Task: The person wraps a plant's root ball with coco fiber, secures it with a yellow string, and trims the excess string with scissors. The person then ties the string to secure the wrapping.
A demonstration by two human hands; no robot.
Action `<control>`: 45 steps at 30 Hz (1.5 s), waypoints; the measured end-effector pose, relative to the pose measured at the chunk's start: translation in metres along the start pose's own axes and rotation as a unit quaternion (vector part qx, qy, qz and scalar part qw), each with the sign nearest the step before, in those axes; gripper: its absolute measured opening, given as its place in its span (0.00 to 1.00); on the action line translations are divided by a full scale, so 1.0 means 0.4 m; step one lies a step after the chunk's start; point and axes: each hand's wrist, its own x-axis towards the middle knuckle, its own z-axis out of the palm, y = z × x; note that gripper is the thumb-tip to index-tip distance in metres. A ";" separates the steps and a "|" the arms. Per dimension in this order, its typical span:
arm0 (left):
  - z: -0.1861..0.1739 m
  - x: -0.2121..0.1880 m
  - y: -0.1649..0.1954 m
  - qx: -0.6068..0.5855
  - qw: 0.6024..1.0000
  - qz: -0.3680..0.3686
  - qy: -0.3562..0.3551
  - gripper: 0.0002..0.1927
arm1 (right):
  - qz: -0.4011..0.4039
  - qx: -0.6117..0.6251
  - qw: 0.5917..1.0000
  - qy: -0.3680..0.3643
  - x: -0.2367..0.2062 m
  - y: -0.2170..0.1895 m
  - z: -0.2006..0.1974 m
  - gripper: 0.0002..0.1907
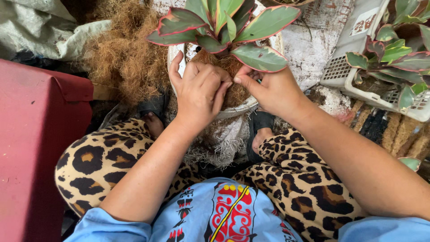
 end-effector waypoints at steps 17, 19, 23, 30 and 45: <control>0.001 -0.009 -0.014 0.000 1.000 0.010 0.003 0.07 | -0.110 -0.238 0.965 0.013 0.004 -0.064 -0.041 0.10; 0.004 -0.008 -0.014 0.005 1.000 0.014 0.004 0.07 | -0.154 -0.255 0.955 0.010 0.004 -0.074 -0.034 0.12; 0.007 -0.009 -0.012 -0.004 1.000 0.010 0.005 0.07 | -0.173 -0.266 0.948 0.035 0.003 -0.080 -0.009 0.10; 0.008 -0.005 -0.008 0.005 1.000 0.008 0.004 0.07 | -0.047 -0.159 0.986 0.004 0.006 -0.075 -0.012 0.08; 0.008 -0.004 -0.003 0.020 1.000 0.007 0.009 0.08 | -0.058 -0.064 0.995 -0.040 0.011 -0.075 -0.044 0.13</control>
